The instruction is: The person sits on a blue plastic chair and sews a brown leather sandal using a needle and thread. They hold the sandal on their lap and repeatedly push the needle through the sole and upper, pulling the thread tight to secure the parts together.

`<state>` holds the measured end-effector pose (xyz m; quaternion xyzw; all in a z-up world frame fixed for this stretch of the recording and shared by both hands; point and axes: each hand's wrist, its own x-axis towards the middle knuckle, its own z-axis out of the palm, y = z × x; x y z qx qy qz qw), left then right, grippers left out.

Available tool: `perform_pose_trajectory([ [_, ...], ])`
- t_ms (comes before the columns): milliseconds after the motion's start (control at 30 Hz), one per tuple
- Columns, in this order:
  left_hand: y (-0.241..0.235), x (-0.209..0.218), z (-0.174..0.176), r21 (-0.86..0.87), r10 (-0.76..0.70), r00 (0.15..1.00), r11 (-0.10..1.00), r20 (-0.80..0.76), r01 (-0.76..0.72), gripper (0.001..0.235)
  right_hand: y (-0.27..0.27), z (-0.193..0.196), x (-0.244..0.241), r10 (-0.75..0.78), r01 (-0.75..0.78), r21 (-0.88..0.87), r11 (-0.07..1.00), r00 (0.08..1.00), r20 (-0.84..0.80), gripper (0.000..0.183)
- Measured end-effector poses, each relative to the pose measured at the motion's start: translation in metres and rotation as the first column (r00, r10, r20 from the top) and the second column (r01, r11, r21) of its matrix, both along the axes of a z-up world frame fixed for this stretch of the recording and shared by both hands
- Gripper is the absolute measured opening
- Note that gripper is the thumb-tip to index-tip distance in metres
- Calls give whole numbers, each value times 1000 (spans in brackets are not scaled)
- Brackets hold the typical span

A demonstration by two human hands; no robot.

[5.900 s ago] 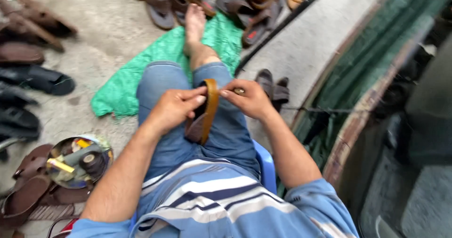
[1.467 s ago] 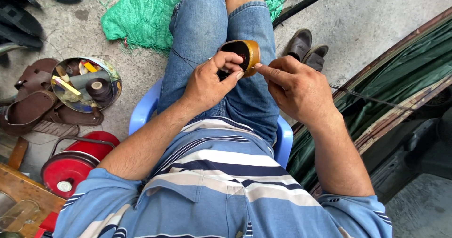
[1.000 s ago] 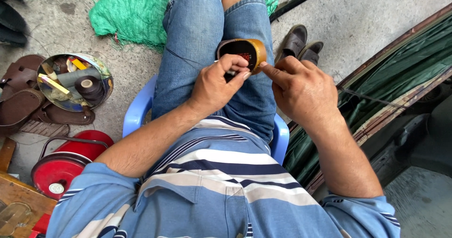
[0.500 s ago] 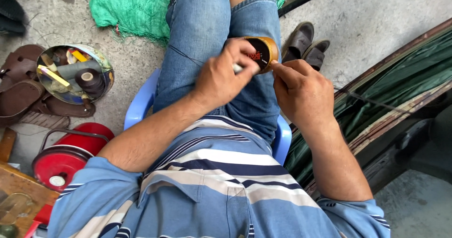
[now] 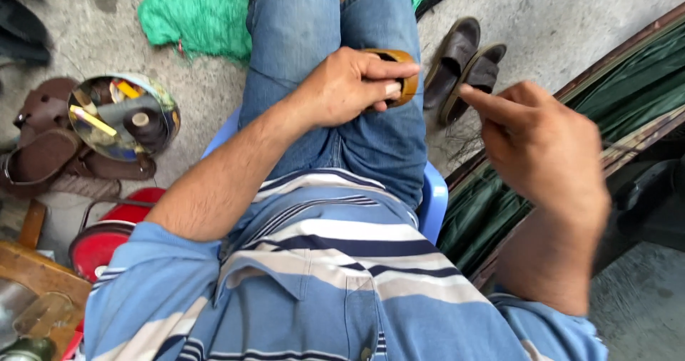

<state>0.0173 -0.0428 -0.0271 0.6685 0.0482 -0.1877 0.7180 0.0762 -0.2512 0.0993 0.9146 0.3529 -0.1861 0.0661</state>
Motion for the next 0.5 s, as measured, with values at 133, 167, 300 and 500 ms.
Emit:
perform_pose_trajectory([
  [133, 8, -1, 5, -38, 54, 997, 998, 57, -52, 31, 21, -42, -5, -96, 197, 382, 903, 959, -267, 33],
  [167, 8, -8, 2, -171, 133, 988, 978, 77, -118, 30, 27, -59, -11, -115, 314, 556, 770, 925, -363, 28],
  [300, 13, -26, 3, -103, 137, 970, 988, 199, -119, 30, 23, -84, -16, -236, 607, 545, 579, 764, -601, 9],
  [500, 13, -58, -25, 366, -19, 888, 915, 459, -169, 72, 24, -96, -18, -12, 721, 610, 328, 649, -760, 12],
])
